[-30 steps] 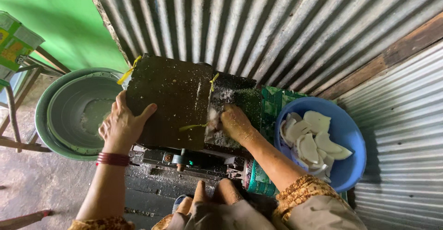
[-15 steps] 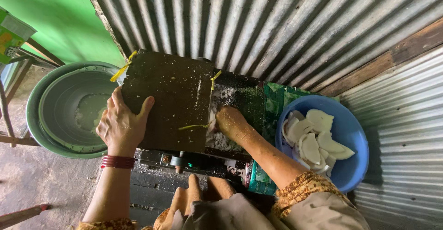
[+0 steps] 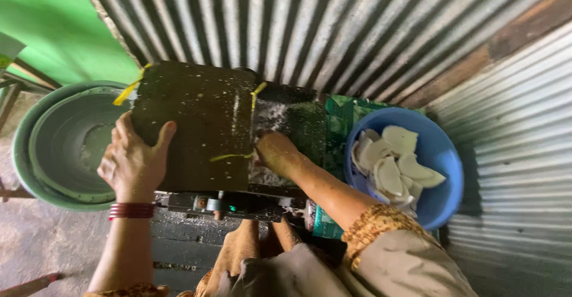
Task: The person grates white vegetable pieces using a manual grater. They hold each piece with their right hand and rub it against the grater surface while steadying the grater with their left hand. Grated material falls into a green basin below, and the used pieces are placed into a blue bowl to the right.
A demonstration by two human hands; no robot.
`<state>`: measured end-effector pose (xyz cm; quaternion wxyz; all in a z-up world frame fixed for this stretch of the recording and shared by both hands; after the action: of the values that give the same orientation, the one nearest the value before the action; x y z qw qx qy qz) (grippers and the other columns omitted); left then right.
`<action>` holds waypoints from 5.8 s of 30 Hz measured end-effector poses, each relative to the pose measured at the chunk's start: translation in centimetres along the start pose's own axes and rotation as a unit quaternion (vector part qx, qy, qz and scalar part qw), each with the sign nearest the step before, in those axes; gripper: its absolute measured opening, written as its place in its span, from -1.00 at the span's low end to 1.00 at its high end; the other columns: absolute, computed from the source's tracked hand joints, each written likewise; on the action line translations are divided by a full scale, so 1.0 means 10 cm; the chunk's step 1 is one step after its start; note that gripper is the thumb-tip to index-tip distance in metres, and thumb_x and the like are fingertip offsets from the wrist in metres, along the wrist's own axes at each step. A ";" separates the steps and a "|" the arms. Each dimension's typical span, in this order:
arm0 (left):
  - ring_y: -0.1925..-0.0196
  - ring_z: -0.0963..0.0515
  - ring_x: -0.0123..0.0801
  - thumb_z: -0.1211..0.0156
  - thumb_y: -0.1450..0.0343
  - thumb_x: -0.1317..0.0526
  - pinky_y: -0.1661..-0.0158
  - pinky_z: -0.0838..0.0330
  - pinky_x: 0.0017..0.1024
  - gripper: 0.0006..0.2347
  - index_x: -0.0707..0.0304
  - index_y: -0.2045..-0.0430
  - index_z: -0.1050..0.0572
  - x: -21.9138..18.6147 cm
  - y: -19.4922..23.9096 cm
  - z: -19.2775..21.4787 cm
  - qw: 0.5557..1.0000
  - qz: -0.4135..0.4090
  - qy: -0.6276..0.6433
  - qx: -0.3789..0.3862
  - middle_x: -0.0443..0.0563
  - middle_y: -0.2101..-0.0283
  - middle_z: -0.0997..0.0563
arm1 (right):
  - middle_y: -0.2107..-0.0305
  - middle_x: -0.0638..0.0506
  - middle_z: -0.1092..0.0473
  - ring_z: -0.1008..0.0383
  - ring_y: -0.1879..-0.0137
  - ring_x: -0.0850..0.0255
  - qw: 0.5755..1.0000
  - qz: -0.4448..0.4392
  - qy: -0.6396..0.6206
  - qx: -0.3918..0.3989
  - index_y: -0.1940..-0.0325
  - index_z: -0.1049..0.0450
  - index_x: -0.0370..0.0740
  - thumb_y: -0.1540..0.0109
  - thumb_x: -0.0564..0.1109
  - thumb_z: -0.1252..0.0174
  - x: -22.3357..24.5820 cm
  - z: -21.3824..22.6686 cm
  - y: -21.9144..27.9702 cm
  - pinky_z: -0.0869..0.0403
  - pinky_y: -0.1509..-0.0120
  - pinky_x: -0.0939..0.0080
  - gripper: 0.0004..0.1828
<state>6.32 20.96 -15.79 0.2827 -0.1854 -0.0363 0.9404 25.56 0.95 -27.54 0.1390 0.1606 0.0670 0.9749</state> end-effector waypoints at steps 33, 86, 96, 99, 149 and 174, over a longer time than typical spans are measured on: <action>-0.11 -0.56 0.27 -0.19 -0.44 -0.39 -0.04 -0.34 0.16 -0.28 0.23 -0.26 -0.39 0.04 0.06 -0.05 1.000 -0.013 0.019 -0.015 0.31 -0.17 -0.57 | 0.24 -0.11 -0.55 -0.58 0.08 -0.02 0.856 -0.259 0.122 -0.430 0.16 -0.63 -0.12 -0.19 -0.01 -0.40 -2.27 0.78 2.86 -0.57 -0.01 0.00 -0.78; -0.04 -0.60 0.23 -0.17 -0.40 -0.36 0.06 -0.45 0.09 -0.24 0.33 -0.27 -0.32 -0.07 0.03 0.05 1.000 -0.008 0.021 0.006 0.29 -0.16 -0.55 | -0.02 -0.14 -0.37 -0.31 -0.20 -0.01 0.989 -0.012 0.128 -0.074 0.06 -0.52 -0.31 -0.08 -0.30 -0.15 0.02 0.37 0.34 -0.39 -0.15 -0.02 -0.67; -0.07 -0.58 0.21 -0.17 -0.40 -0.37 0.03 -0.44 0.09 -0.24 0.33 -0.28 -0.32 -0.06 0.03 0.02 1.000 -0.009 0.025 -0.003 0.29 -0.15 -0.55 | -0.09 -0.23 -0.34 -0.26 -0.24 -0.04 0.989 -0.039 0.144 0.000 0.13 -0.61 -0.32 -0.15 -0.27 -0.17 0.08 0.25 0.25 -0.40 -0.20 -0.06 -0.77; -0.07 -0.58 0.21 -0.17 -0.39 -0.37 0.03 -0.44 0.08 -0.23 0.33 -0.27 -0.32 -0.07 0.03 0.02 1.000 -0.006 0.019 -0.007 0.29 -0.15 -0.56 | -0.02 -0.30 -0.34 -0.26 -0.21 -0.11 0.991 -0.021 0.119 -0.054 0.14 -0.58 -0.47 -0.10 -0.08 -0.29 0.15 0.33 0.23 -0.40 -0.15 -0.13 -0.61; -0.06 -0.60 0.18 -0.18 -0.39 -0.35 0.03 -0.45 0.05 -0.26 0.34 -0.24 -0.36 -0.05 0.04 0.07 0.998 -0.022 0.050 -0.018 0.31 -0.12 -0.58 | 0.19 -0.28 -0.46 -0.53 0.05 -0.13 0.997 -0.073 0.000 -0.025 0.32 -0.56 -0.41 -0.11 -0.35 -0.18 -0.54 -0.05 0.16 -0.55 -0.07 -0.04 -0.91; -0.03 -0.60 0.24 -0.19 -0.43 -0.39 0.06 -0.43 0.12 -0.25 0.32 -0.25 -0.36 -0.01 0.01 0.00 1.000 -0.009 -0.002 -0.011 0.31 -0.10 -0.58 | 0.41 -0.34 -0.50 -0.55 0.22 -0.21 0.998 -0.052 -0.042 -0.003 0.43 -0.59 -0.30 -0.14 -0.14 -0.25 -0.18 -0.28 0.02 -0.51 0.04 -0.20 -0.84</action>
<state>6.40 20.84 -15.78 0.2888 -0.1864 -0.0493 0.9378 26.28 0.00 -30.64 0.1924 0.1969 0.0668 0.9590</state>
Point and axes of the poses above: each hand's wrist, its own y-axis away from the middle knuckle, its own z-axis out of the back of the hand, x = y × z, the point moved 6 cm from there along -y, towards the middle knuckle
